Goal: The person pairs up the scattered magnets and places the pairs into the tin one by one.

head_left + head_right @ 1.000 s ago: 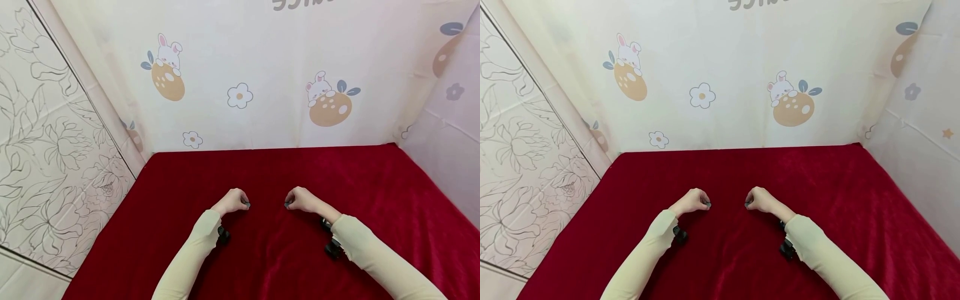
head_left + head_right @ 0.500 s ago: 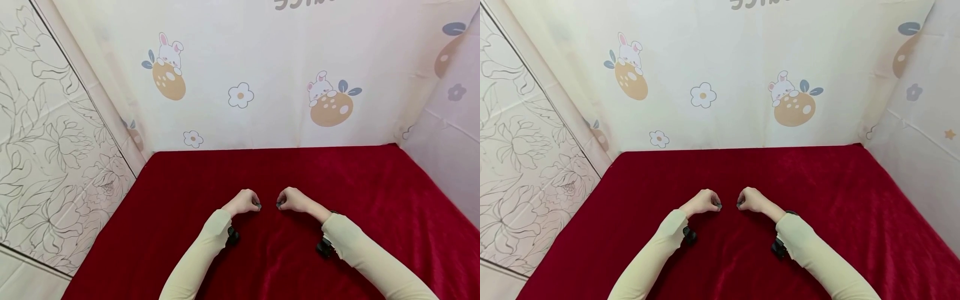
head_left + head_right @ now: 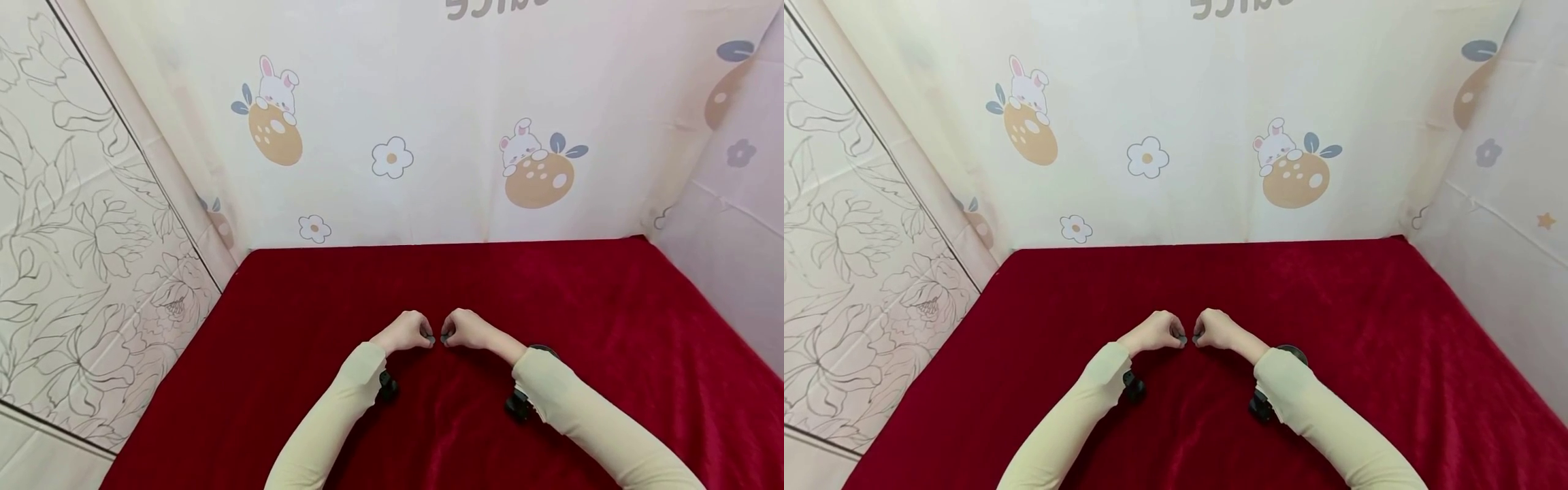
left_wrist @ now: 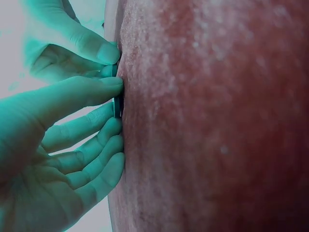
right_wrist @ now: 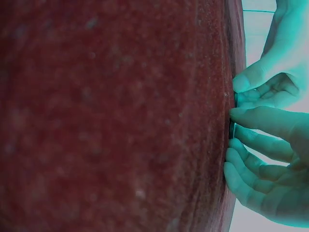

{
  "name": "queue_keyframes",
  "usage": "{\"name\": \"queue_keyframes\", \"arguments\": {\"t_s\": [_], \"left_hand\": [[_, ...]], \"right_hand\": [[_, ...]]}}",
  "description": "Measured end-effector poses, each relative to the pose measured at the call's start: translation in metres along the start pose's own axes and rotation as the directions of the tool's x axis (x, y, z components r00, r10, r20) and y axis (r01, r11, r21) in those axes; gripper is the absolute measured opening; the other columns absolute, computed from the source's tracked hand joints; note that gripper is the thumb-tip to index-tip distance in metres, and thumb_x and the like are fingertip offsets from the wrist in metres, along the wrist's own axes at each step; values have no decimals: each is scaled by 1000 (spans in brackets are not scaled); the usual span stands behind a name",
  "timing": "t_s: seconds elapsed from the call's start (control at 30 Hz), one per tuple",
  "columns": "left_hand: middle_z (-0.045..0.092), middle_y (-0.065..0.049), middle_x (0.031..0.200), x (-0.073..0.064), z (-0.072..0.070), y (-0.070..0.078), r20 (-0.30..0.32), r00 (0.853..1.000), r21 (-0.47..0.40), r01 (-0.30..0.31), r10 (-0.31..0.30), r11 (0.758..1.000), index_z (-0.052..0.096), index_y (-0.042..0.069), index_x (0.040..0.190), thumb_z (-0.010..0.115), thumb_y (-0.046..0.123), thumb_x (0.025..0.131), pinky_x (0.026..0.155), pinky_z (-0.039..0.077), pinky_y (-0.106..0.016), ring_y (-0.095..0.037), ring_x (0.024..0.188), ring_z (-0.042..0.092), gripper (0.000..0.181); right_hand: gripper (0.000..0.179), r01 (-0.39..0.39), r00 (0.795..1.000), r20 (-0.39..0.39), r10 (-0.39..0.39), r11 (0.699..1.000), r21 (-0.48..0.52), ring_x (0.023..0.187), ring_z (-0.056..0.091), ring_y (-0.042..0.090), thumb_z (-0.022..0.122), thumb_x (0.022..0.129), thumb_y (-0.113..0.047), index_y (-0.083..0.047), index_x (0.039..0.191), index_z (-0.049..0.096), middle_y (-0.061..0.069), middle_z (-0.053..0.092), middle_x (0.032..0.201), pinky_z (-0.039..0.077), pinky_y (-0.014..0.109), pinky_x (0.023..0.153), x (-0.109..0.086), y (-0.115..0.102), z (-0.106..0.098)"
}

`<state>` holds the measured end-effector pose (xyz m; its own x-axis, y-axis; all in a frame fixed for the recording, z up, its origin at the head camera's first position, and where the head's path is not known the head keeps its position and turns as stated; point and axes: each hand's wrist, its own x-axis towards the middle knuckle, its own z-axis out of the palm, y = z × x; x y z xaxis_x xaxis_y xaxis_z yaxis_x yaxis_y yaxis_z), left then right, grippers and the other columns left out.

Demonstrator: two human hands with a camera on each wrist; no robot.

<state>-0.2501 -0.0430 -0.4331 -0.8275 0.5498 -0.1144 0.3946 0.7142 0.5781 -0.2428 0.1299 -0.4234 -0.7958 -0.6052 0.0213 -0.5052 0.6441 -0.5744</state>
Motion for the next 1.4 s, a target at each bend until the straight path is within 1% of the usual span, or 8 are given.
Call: {"name": "queue_keyframes", "arguments": {"t_s": [0.2, 0.4, 0.67, 0.87, 1.03, 1.13, 1.23, 1.4], "left_hand": [[65, -2, 78, 3, 2, 2, 1, 1000, 23, -19, 19, 1000, 69, 4, 84, 69, 12, 76, 59, 44, -15, -6, 66, 58, 11], [65, -2, 80, 3, 3, 4, 9, 1000, 16, -16, 16, 1000, 69, 5, 85, 69, 12, 77, 60, 44, -15, -6, 68, 58, 11], [63, -1, 79, 2, 3, 7, 13, 1000, 13, -1, 1, 1000, 67, 4, 85, 69, 11, 76, 59, 43, -15, -6, 66, 56, 12], [60, 0, 78, 2, 2, 9, 17, 1000, 48, -3, 2, 999, 65, 5, 88, 70, 13, 76, 60, 42, -16, -6, 66, 52, 15], [58, -1, 84, 0, 1, 12, 20, 999, 94, -34, 32, 995, 64, 5, 93, 69, 15, 77, 64, 42, -16, -9, 73, 53, 19], [58, -1, 87, 1, 2, 13, 25, 999, 113, -51, 48, 992, 64, 6, 95, 68, 16, 78, 67, 42, -16, -9, 78, 54, 20], [57, -1, 90, 1, 3, 14, 31, 998, 128, -62, 58, 990, 63, 7, 97, 67, 17, 79, 68, 42, -16, -10, 81, 53, 21], [57, -4, 94, 3, 5, 16, 37, 996, 137, -82, 78, 987, 59, 6, 104, 66, 16, 80, 70, 42, -16, -11, 85, 53, 27]], "right_hand": [[5, 8, 1000, -9, -9, 1000, -26, 54, 47, 5, 67, 69, 1, 0, 74, 67, 1, 61, 64, 41, 21, 53, 2, -2, 2], [6, -6, 1000, -8, 6, 999, -37, 55, 47, 6, 68, 68, 1, 0, 74, 66, 2, 61, 65, 41, 21, 53, 3, -2, 2], [14, 10, 1000, 4, -10, 1000, -1, 62, 55, 9, 68, 70, -2, 5, 83, 66, 7, 64, 74, 45, 22, 57, -3, 0, -4], [20, -5, 1000, 7, 5, 1000, 7, 69, 57, 14, 67, 74, -6, 6, 91, 65, 10, 64, 81, 46, 26, 61, -17, 1, -18], [21, -19, 1000, 0, 19, 1000, 22, 74, 58, 16, 64, 78, -7, 6, 96, 64, 13, 64, 89, 47, 26, 64, -32, 1, -28], [22, -23, 1000, -16, 23, 999, 31, 73, 57, 15, 63, 80, -8, 6, 97, 63, 12, 63, 90, 46, 24, 64, -41, 1, -32], [23, -18, 999, -49, 20, 999, 37, 72, 56, 13, 63, 80, -11, 5, 98, 63, 8, 63, 88, 45, 23, 62, -52, 1, -36], [23, -8, 990, -139, 11, 1000, 26, 73, 55, 13, 63, 81, -12, 3, 98, 63, 6, 60, 88, 45, 23, 63, -69, 4, -35]]}}
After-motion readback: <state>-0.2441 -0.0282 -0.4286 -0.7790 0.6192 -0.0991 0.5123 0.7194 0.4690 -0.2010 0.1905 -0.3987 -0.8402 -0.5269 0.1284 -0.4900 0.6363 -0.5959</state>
